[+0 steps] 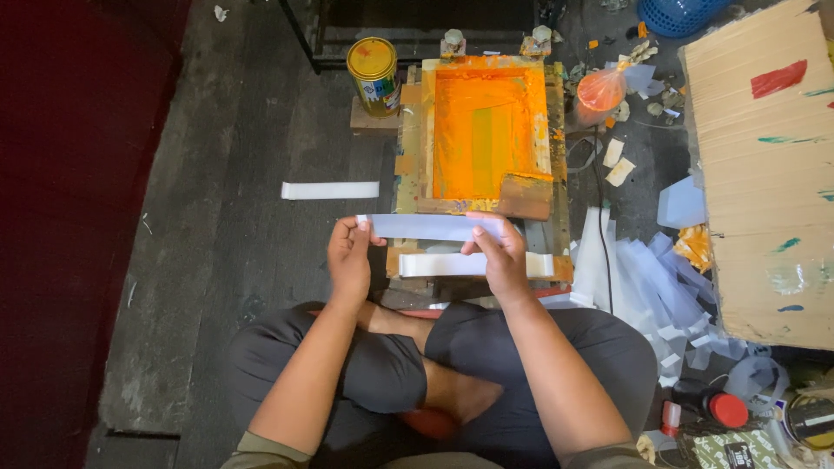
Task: The person sits cross-legged on the floor and performs screen printing. They place a white strip of material under a screen filled with orange ink, use a squeegee to pull the ink across the screen, and then lift the strip to reveal the printed result.
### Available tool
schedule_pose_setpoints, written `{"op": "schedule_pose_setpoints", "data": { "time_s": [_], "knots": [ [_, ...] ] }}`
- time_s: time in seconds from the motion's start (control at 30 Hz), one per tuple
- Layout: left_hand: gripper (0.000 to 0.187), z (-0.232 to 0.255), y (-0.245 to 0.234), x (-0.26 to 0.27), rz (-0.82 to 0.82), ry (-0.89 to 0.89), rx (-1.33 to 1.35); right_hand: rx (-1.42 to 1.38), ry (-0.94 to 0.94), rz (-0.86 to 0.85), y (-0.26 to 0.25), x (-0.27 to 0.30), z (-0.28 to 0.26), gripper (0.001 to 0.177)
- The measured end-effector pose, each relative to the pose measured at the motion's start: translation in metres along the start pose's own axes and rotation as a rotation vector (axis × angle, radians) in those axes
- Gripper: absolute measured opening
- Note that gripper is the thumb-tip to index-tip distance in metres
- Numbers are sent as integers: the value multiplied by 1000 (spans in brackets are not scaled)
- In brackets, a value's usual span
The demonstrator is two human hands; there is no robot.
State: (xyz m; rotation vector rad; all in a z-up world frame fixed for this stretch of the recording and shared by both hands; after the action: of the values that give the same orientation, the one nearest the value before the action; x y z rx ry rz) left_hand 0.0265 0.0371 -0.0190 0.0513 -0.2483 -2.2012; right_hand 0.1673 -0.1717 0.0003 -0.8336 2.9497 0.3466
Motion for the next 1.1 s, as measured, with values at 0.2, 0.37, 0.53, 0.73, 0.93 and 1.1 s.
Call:
{"op": "schedule_pose_setpoints", "data": {
  "time_s": [0.2, 0.37, 0.53, 0.73, 0.93, 1.1],
  "knots": [
    [10, 9, 1, 2, 63, 29, 22, 26, -18, 0, -3, -3, 3, 36],
    [10, 14, 2, 3, 69, 73, -9, 41, -12, -3, -4, -3, 3, 35],
    [9, 21, 5, 8, 87, 118, -13, 39, -40, -14, -4, -3, 0, 35],
    [11, 23, 5, 9, 79, 147, -33, 35, -33, -28, -2, -2, -4, 36],
    [10, 29, 7, 11, 113, 130, -12, 39, 6, 3, -1, -4, -3, 34],
    [11, 30, 7, 10, 116, 129, -21, 51, 39, 54, -1, -5, 0, 29]
  ]
}}
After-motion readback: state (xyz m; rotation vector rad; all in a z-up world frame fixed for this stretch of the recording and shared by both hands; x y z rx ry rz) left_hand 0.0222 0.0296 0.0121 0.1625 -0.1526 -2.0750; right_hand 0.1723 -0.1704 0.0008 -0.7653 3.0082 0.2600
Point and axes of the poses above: each hand's wrist, its own x-axis away from the middle knuckle, its own y-axis out of the palm, z = x × y, the point moved 2 cm from there along -x, towards the middle knuckle, and after that the axes turned 1 degree about -z, right-handed, at the moved point
